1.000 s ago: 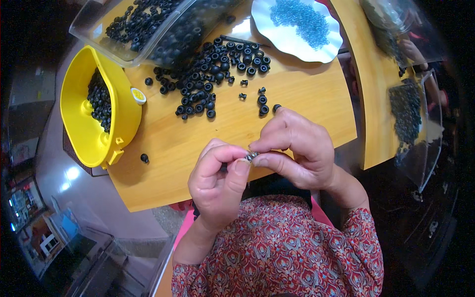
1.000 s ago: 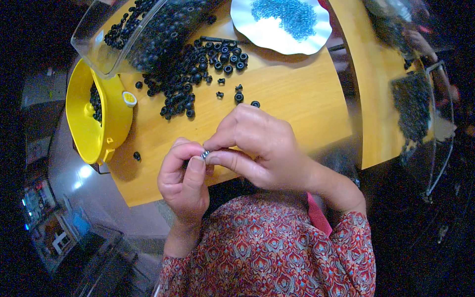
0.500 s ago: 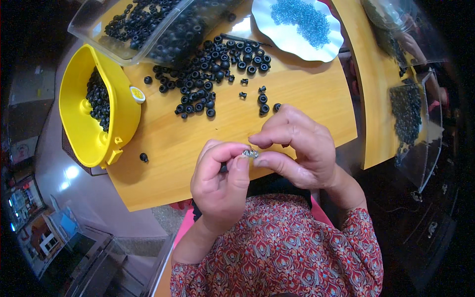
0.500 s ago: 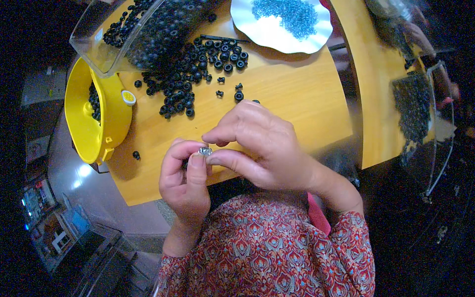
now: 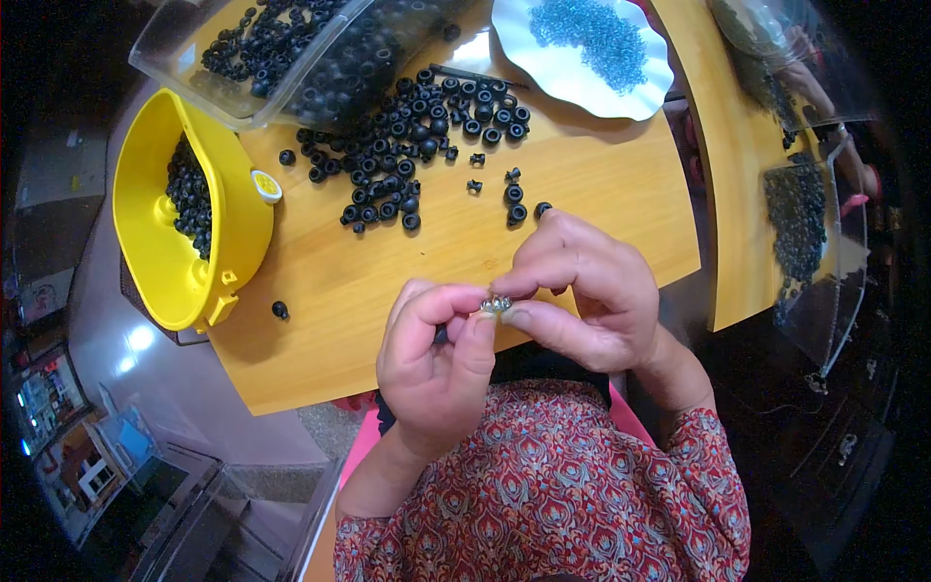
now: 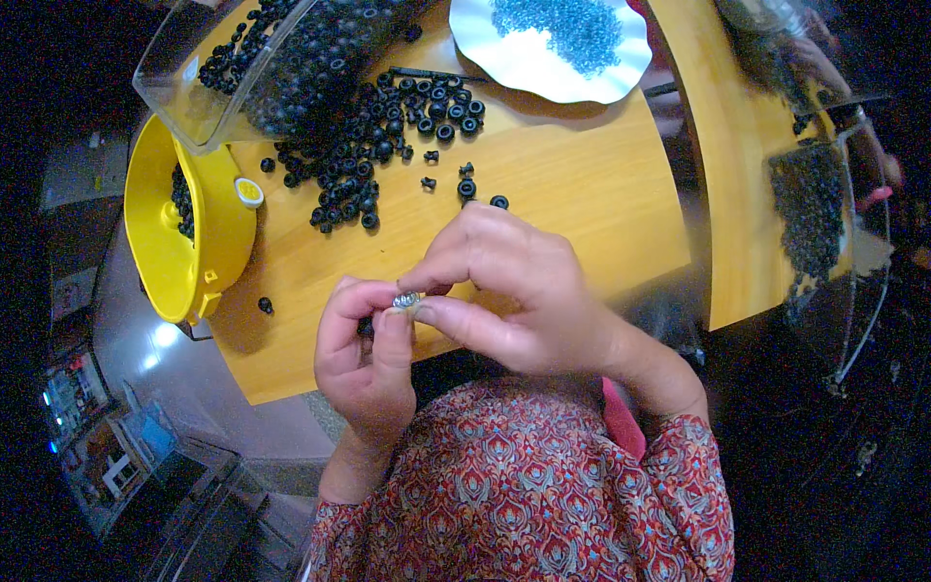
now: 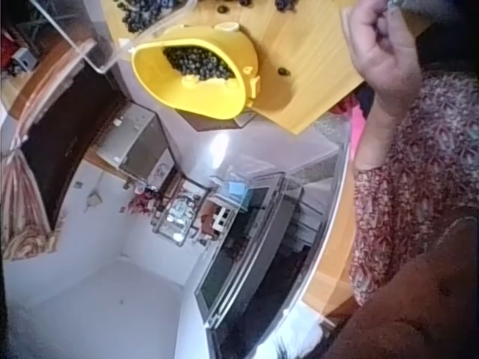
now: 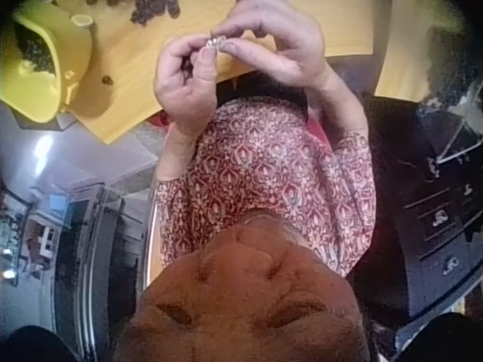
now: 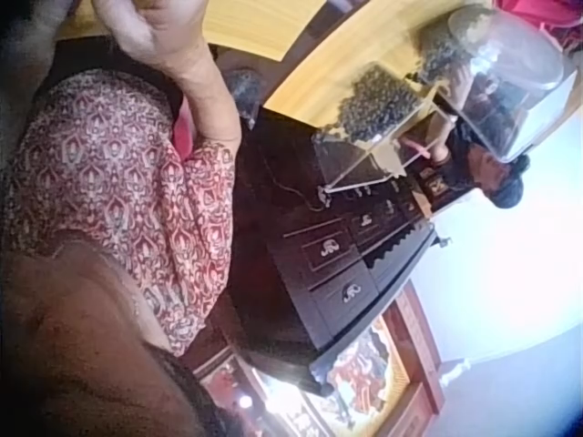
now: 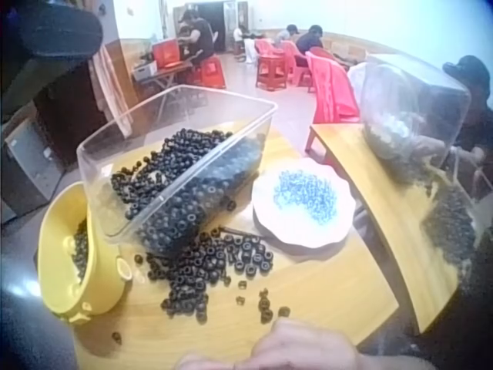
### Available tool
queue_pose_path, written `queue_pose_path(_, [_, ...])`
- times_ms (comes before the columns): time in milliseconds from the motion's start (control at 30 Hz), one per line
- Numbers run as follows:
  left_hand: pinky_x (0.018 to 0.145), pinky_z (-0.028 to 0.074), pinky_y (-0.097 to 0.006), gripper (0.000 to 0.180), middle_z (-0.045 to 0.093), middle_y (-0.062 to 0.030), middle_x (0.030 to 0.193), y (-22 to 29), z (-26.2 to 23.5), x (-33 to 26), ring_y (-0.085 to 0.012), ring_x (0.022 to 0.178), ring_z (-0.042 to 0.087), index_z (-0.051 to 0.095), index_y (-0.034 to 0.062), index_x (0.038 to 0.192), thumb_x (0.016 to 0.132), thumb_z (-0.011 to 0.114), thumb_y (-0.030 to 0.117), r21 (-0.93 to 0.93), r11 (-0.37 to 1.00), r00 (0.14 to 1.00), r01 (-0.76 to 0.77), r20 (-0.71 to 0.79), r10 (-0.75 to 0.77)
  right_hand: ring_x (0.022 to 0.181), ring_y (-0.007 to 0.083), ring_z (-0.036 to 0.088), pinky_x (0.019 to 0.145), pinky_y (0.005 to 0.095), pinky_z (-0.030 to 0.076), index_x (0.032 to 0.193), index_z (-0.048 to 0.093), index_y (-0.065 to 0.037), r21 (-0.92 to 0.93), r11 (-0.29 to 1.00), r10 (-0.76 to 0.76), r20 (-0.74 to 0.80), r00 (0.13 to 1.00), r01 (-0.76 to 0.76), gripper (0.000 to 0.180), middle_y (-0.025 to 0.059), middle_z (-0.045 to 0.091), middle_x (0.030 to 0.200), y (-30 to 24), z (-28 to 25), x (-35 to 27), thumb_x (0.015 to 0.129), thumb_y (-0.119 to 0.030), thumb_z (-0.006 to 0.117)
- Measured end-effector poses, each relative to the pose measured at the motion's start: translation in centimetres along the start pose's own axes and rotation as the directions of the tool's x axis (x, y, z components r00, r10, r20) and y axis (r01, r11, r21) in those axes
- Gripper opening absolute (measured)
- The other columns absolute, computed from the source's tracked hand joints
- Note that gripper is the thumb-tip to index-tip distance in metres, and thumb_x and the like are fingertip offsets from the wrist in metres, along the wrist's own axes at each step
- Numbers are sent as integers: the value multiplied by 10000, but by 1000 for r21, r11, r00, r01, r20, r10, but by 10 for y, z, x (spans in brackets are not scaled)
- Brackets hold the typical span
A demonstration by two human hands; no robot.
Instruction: The recorder is manually inserting tiny blue beads into small black grommet-like rings at a wooden table.
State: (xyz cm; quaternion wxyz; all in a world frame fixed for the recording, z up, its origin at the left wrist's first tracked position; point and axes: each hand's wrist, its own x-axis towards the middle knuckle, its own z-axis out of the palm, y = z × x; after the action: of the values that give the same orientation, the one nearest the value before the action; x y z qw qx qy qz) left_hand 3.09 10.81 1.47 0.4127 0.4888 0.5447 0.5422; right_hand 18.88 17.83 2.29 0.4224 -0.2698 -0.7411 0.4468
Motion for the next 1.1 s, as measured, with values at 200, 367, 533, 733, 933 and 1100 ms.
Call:
queue_pose_path(200, [566,361,-195,117,476,-29,791,-2,1,0,-85,659,428,592,-21,934,823,629,-23,66,995,997,-76,-8,77,667,162,546,576,270,400,914,666,11,-2,1000,29,-11,1000,-29,214,88,621,776,5,0,-2,722,-39,748])
queue_pose_path(367, [557,362,-195,125,484,-30,795,-1,1,0,-83,648,431,596,-17,938,819,631,-26,121,989,996,-87,-24,90,724,215,614,634,297,477,850,665,-16,-8,988,154,19,988,-153,128,89,631,796,-3,0,0,751,-76,719])
queue_pose_path(533, [572,367,-193,112,502,-34,826,-6,0,-1,-80,658,433,594,-13,926,818,618,-29,38,995,996,-89,-9,89,646,146,542,538,256,389,869,670,-4,-5,996,88,44,995,-88,144,78,615,761,-2,-2,1,736,-7,725])
queue_pose_path(733, [637,369,-196,86,496,-25,831,-3,-6,-1,-74,705,430,584,-7,922,838,598,-18,-151,987,995,46,97,-32,647,160,539,562,268,392,856,652,5,209,969,115,82,990,-130,127,85,607,763,5,-1,-1,743,3,709])
queue_pose_path(933, [647,362,-194,78,495,-19,839,-5,-4,-1,-71,706,417,579,-9,920,844,597,-16,-226,959,983,171,109,-149,650,161,530,578,276,384,848,645,19,272,948,160,40,986,-165,122,92,601,766,4,3,-4,743,7,706])
queue_pose_path(1100, [651,360,-194,74,486,-15,832,-7,-5,-2,-70,710,419,579,-6,917,846,593,-23,-213,969,986,126,136,-98,669,153,524,591,269,379,853,635,22,243,956,162,26,986,-163,133,91,597,773,-1,2,-3,732,10,690])
